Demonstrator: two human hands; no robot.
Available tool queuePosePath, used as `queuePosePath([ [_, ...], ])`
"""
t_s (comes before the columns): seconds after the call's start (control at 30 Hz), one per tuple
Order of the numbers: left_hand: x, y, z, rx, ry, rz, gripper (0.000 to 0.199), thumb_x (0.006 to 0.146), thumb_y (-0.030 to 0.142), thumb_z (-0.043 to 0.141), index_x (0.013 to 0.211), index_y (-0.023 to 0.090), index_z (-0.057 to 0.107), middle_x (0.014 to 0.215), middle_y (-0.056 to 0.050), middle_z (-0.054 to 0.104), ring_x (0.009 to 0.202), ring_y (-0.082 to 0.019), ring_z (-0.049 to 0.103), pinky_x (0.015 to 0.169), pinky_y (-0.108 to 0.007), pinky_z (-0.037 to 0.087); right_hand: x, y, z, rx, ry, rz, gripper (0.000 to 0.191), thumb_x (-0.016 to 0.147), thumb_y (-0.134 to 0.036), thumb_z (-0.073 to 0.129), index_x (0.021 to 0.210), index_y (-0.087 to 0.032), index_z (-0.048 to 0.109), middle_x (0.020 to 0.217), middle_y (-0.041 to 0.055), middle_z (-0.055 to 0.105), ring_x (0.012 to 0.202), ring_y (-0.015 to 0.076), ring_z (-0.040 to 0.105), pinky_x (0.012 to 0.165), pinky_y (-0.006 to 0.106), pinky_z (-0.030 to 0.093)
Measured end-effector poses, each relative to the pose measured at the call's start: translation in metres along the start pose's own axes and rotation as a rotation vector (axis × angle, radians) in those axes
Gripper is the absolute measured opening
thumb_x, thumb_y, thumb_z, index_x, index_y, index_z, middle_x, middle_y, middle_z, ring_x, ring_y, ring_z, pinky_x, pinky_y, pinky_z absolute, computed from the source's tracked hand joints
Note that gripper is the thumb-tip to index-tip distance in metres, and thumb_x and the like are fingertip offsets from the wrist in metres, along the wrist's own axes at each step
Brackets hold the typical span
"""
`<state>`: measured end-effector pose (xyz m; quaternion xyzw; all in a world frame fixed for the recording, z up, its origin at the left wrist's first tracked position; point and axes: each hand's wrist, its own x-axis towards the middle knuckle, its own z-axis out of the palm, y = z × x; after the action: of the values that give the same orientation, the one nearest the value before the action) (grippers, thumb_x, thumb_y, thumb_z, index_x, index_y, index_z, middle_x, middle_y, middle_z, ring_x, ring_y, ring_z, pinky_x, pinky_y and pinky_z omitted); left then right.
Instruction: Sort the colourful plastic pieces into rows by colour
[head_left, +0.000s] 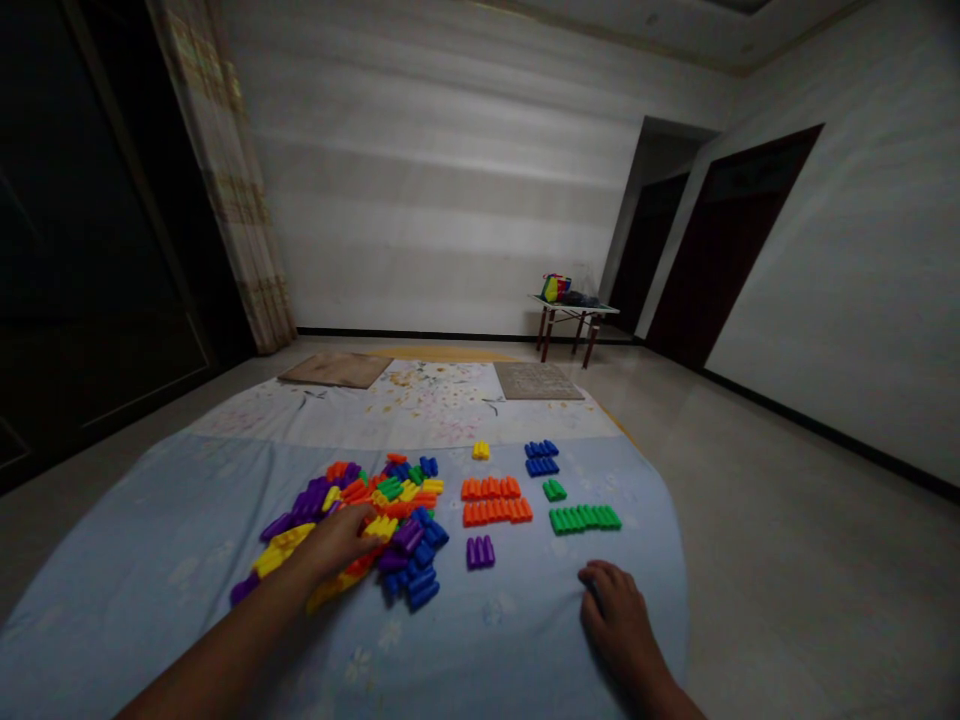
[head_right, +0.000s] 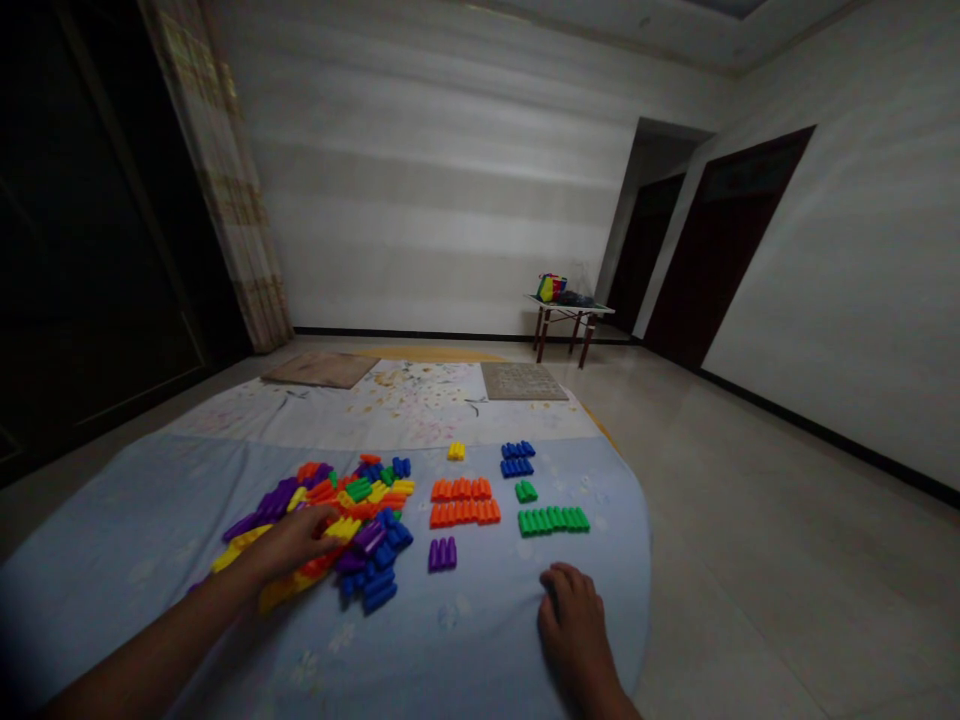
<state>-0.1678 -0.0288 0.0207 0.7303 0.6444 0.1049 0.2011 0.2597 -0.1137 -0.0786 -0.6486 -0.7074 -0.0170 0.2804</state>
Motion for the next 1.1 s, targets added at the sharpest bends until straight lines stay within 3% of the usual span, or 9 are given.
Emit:
queuePosePath([
  [0.17, 0.001, 0.004, -0.004, -0.010, -0.063, -0.005, 0.043, 0.066, 0.035, 0.053, 0.106, 0.019, 0.056, 0.086, -0.001, 0.063, 0.081, -0.018, 0.057, 0.066, -0.025, 0.039, 0.000, 0.013, -0.005, 0.099, -0.060, -0.064, 0.024, 0.077, -0.022, 0.045, 0.095, -0.020, 0.062, 0.105, 0.0078, 0.061, 0.100, 0.0202, 0.055, 0.089, 0.036, 0.044],
  [0.4, 0.014, 0.009, -0.010, 0.014, -0.158, -0.058, 0.035, 0.054, 0.028, 0.061, 0.089, 0.020, 0.061, 0.085, 0.000, 0.065, 0.081, -0.019, 0.058, 0.067, -0.024, 0.040, -0.006, 0.005, 0.000, 0.006, 0.008, -0.083, 0.026, 0.077, -0.018, 0.046, 0.099, -0.020, 0.057, 0.104, 0.0081, 0.060, 0.100, 0.0215, 0.054, 0.089, 0.038, 0.043],
  [0.53, 0.021, 0.017, -0.015, 0.035, -0.100, -0.067, 0.027, 0.055, 0.030, 0.061, 0.080, 0.018, 0.059, 0.076, 0.000, 0.062, 0.074, -0.019, 0.057, 0.061, -0.025, 0.038, -0.006, 0.003, -0.001, -0.004, 0.032, -0.095, 0.025, 0.077, -0.017, 0.046, 0.100, -0.020, 0.056, 0.103, 0.0072, 0.059, 0.099, 0.0206, 0.053, 0.087, 0.037, 0.044],
  [0.7, 0.044, 0.044, -0.018, -0.008, 0.049, -0.030, 0.044, 0.062, 0.042, 0.059, 0.098, 0.018, 0.052, 0.086, -0.001, 0.059, 0.078, -0.017, 0.055, 0.062, -0.024, 0.036, -0.006, 0.002, -0.002, -0.015, 0.034, -0.090, 0.025, 0.077, -0.016, 0.046, 0.100, -0.021, 0.056, 0.105, 0.0069, 0.059, 0.099, 0.0203, 0.053, 0.086, 0.036, 0.044],
  [0.8, 0.066, 0.067, -0.005, -0.045, 0.086, -0.026, 0.046, 0.060, 0.045, 0.062, 0.097, 0.019, 0.051, 0.085, 0.000, 0.059, 0.076, -0.016, 0.055, 0.061, -0.023, 0.036, -0.006, 0.001, -0.002, -0.020, 0.045, -0.086, 0.025, 0.078, -0.015, 0.045, 0.100, -0.021, 0.056, 0.104, 0.0070, 0.059, 0.098, 0.0205, 0.054, 0.085, 0.036, 0.045],
  [0.97, 0.112, 0.103, 0.033, -0.086, 0.085, -0.026, 0.042, 0.058, 0.044, 0.066, 0.089, 0.020, 0.053, 0.079, 0.000, 0.062, 0.077, -0.017, 0.057, 0.060, -0.024, 0.036, -0.004, 0.001, 0.000, -0.039, 0.071, -0.108, 0.026, 0.075, -0.014, 0.047, 0.099, -0.022, 0.056, 0.102, 0.0063, 0.060, 0.096, 0.0198, 0.055, 0.083, 0.034, 0.046],
  [1.1, 0.144, 0.128, 0.061, -0.095, 0.097, -0.018, 0.040, 0.060, 0.037, 0.068, 0.092, 0.020, 0.052, 0.087, -0.003, 0.064, 0.084, -0.018, 0.059, 0.064, -0.025, 0.038, -0.002, 0.003, 0.002, -0.058, 0.100, -0.133, 0.029, 0.072, -0.011, 0.048, 0.097, -0.022, 0.056, 0.100, 0.0050, 0.062, 0.094, 0.0190, 0.057, 0.081, 0.032, 0.047],
])
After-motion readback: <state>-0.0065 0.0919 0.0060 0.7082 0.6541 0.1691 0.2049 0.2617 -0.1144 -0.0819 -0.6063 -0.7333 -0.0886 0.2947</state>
